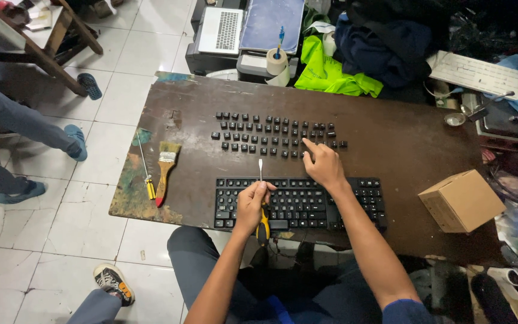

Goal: Disassembling a computer keyboard by removing keycaps and prying the frame apart using a screwdriver.

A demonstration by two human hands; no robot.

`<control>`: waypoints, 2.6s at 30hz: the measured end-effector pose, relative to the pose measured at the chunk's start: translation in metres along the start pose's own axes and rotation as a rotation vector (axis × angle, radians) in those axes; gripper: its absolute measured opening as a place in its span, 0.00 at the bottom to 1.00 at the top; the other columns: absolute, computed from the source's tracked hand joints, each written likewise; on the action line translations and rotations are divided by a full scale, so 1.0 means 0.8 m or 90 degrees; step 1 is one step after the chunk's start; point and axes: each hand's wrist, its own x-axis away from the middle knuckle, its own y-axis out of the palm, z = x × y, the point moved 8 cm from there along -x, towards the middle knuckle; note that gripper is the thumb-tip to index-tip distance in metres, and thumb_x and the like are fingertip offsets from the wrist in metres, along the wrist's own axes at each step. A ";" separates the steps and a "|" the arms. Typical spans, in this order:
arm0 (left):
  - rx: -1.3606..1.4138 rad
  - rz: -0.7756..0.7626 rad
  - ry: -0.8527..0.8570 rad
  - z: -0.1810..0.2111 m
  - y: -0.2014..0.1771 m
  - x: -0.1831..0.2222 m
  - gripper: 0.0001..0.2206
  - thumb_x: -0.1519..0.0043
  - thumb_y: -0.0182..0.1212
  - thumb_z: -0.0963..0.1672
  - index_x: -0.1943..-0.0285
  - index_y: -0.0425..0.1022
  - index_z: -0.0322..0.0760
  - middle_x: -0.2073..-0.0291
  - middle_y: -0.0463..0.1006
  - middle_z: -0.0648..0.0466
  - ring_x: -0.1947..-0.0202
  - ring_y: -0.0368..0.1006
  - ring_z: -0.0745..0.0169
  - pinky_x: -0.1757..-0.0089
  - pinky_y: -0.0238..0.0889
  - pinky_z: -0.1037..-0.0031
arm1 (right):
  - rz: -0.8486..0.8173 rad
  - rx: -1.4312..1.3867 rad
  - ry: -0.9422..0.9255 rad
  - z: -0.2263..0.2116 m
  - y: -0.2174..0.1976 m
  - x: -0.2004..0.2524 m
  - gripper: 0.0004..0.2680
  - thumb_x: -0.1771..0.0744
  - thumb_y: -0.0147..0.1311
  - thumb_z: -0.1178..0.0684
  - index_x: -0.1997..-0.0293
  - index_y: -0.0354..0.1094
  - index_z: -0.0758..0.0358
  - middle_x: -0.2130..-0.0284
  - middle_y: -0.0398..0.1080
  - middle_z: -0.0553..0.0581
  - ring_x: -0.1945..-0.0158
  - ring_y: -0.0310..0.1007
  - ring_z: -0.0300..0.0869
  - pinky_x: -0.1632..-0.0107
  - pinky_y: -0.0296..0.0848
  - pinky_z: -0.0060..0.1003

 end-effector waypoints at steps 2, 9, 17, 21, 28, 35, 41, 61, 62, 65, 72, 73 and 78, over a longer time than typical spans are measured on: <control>0.000 0.000 -0.005 0.003 0.000 0.001 0.18 0.25 0.53 0.46 0.62 0.86 0.33 0.85 0.72 0.54 0.77 0.63 0.67 0.67 0.60 0.76 | 0.022 -0.009 -0.013 0.004 0.001 0.000 0.14 0.31 0.55 0.47 0.39 0.79 0.46 0.76 0.71 0.54 0.70 0.78 0.54 0.63 0.80 0.50; -0.005 0.000 -0.001 0.004 -0.001 0.001 0.17 0.25 0.54 0.45 0.62 0.86 0.33 0.85 0.72 0.54 0.77 0.63 0.68 0.67 0.60 0.77 | 0.085 -0.087 -0.043 0.004 -0.007 0.005 0.15 0.33 0.58 0.51 0.38 0.79 0.51 0.79 0.69 0.58 0.70 0.77 0.56 0.64 0.78 0.52; 0.000 -0.006 -0.005 0.003 0.000 0.002 0.18 0.25 0.53 0.46 0.62 0.86 0.34 0.84 0.72 0.54 0.77 0.64 0.67 0.67 0.60 0.76 | 0.088 -0.060 -0.056 0.008 -0.006 0.009 0.13 0.34 0.58 0.54 0.45 0.82 0.48 0.78 0.68 0.54 0.72 0.76 0.50 0.64 0.79 0.46; -0.013 0.003 0.005 0.006 -0.001 0.004 0.17 0.25 0.54 0.45 0.62 0.86 0.34 0.85 0.73 0.54 0.77 0.64 0.68 0.67 0.61 0.76 | 0.062 -0.043 -0.046 0.000 -0.008 0.009 0.15 0.34 0.55 0.54 0.43 0.82 0.49 0.78 0.68 0.53 0.73 0.75 0.50 0.64 0.79 0.47; -0.015 0.001 0.005 0.008 0.000 0.004 0.18 0.25 0.53 0.46 0.63 0.86 0.34 0.85 0.72 0.54 0.78 0.62 0.68 0.68 0.59 0.76 | 0.052 -0.004 -0.032 -0.006 -0.009 0.008 0.16 0.35 0.55 0.52 0.42 0.81 0.46 0.77 0.68 0.57 0.71 0.77 0.56 0.63 0.80 0.53; 0.014 0.015 -0.008 0.007 -0.001 0.003 0.17 0.26 0.53 0.46 0.62 0.86 0.35 0.85 0.71 0.55 0.77 0.62 0.69 0.68 0.58 0.77 | 0.149 -0.111 -0.094 -0.022 -0.039 0.023 0.15 0.35 0.56 0.59 0.43 0.82 0.56 0.77 0.69 0.56 0.72 0.75 0.50 0.65 0.78 0.44; 0.219 0.176 0.004 0.020 0.016 0.015 0.21 0.23 0.44 0.50 0.66 0.75 0.37 0.81 0.63 0.59 0.75 0.57 0.71 0.68 0.52 0.79 | -0.121 -0.368 -0.062 -0.155 -0.092 0.142 0.16 0.31 0.60 0.51 0.35 0.73 0.58 0.53 0.78 0.68 0.49 0.79 0.61 0.48 0.79 0.54; -0.630 -0.197 0.178 0.016 0.077 0.057 0.11 0.36 0.68 0.49 0.48 0.86 0.47 0.60 0.76 0.56 0.56 0.68 0.57 0.58 0.62 0.67 | -0.379 0.169 0.013 -0.092 -0.240 0.186 0.14 0.31 0.57 0.46 0.38 0.77 0.48 0.62 0.82 0.64 0.60 0.85 0.59 0.56 0.80 0.52; -0.607 -0.200 0.167 0.020 0.077 0.057 0.10 0.37 0.68 0.48 0.50 0.86 0.46 0.60 0.76 0.56 0.56 0.68 0.56 0.57 0.62 0.67 | -0.400 0.204 0.015 -0.095 -0.239 0.184 0.15 0.31 0.56 0.45 0.36 0.76 0.44 0.60 0.82 0.61 0.61 0.85 0.54 0.58 0.81 0.46; -0.582 -0.202 0.151 0.023 0.077 0.055 0.09 0.37 0.69 0.47 0.51 0.86 0.44 0.60 0.77 0.55 0.55 0.69 0.55 0.55 0.63 0.66 | -0.443 0.266 -0.002 -0.114 -0.243 0.177 0.16 0.31 0.55 0.44 0.34 0.74 0.39 0.58 0.81 0.56 0.62 0.85 0.49 0.61 0.83 0.41; -0.619 -0.193 0.107 0.006 0.082 0.049 0.09 0.40 0.71 0.51 0.56 0.83 0.50 0.60 0.77 0.59 0.52 0.70 0.54 0.52 0.63 0.61 | -0.501 0.396 -0.081 -0.146 -0.210 0.189 0.16 0.29 0.51 0.46 0.30 0.68 0.34 0.57 0.76 0.53 0.66 0.81 0.44 0.68 0.81 0.37; -0.617 -0.195 0.110 0.009 0.079 0.049 0.09 0.40 0.71 0.51 0.56 0.83 0.50 0.60 0.77 0.59 0.52 0.70 0.54 0.52 0.63 0.61 | -0.499 0.398 -0.078 -0.148 -0.201 0.199 0.16 0.29 0.51 0.46 0.30 0.68 0.34 0.57 0.76 0.53 0.66 0.81 0.44 0.68 0.81 0.37; -0.549 -0.190 0.118 0.028 0.074 0.053 0.06 0.37 0.71 0.49 0.58 0.82 0.49 0.64 0.81 0.60 0.55 0.74 0.57 0.55 0.65 0.65 | -0.472 0.397 -0.156 -0.166 -0.181 0.235 0.14 0.29 0.51 0.54 0.35 0.68 0.50 0.57 0.73 0.56 0.67 0.79 0.46 0.68 0.78 0.39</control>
